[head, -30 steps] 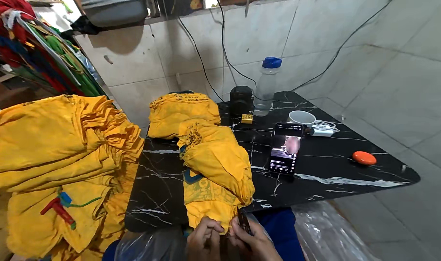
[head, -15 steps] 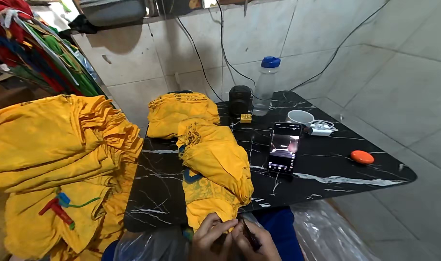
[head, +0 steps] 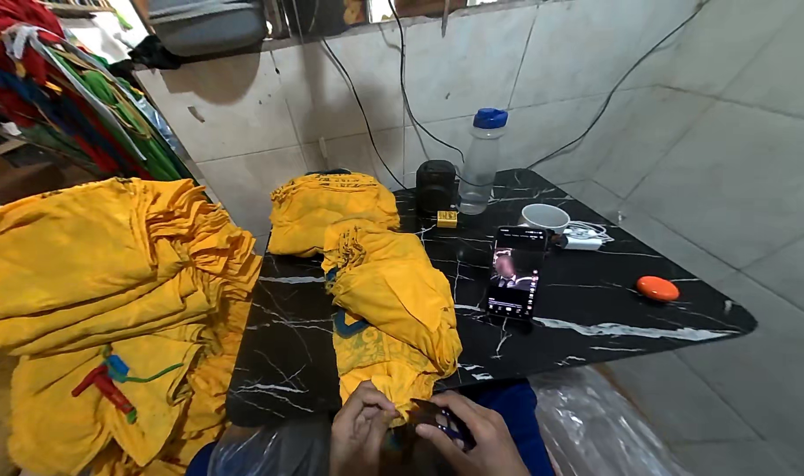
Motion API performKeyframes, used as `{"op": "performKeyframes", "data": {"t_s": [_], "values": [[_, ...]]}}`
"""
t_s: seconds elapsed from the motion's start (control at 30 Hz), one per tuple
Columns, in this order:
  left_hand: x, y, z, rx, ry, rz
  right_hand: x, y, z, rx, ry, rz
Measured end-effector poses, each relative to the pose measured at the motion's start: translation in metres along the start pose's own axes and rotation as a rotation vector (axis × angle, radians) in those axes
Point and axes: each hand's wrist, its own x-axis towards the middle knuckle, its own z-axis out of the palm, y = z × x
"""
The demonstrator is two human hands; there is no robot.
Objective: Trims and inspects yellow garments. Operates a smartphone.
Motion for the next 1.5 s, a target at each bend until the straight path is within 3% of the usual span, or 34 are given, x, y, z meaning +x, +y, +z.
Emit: {"op": "performKeyframes", "data": {"t_s": [0.43,0.63,0.83,0.97,1.0,1.1,1.23,1.37,1.5], "values": [[-0.005,-0.003,-0.003,0.061,-0.071,0.06,0.009,-0.012,0.02,-0.139,0.064,-0.147],[-0.006,0.005,-0.001,-0.098,-0.087,-0.027,0.017,-0.019,0.016,0.165,0.275,0.03],[-0.005,0.004,0.002,0.001,-0.132,-0.047,0.02,-0.01,0.027,0.06,0.164,0.026],[-0.002,0.006,-0.021,0.226,-0.425,0.017,0.019,-0.008,0.017,0.442,0.063,0.202],[-0.002,0.006,-0.023,0.249,-0.432,0.033,0.019,-0.004,0.015,0.554,0.042,0.229],[-0.004,0.004,-0.017,0.244,-0.25,0.036,0.017,-0.003,0.014,0.803,-0.012,0.374],[-0.009,0.006,0.002,0.394,-0.045,-0.012,0.014,-0.006,0.012,0.94,-0.077,0.529],[-0.013,0.008,0.016,0.612,0.071,0.097,0.012,-0.008,0.012,0.956,-0.1,0.579],[-0.02,0.009,0.016,0.615,0.06,0.156,0.01,-0.008,0.012,0.942,-0.079,0.541]]}}
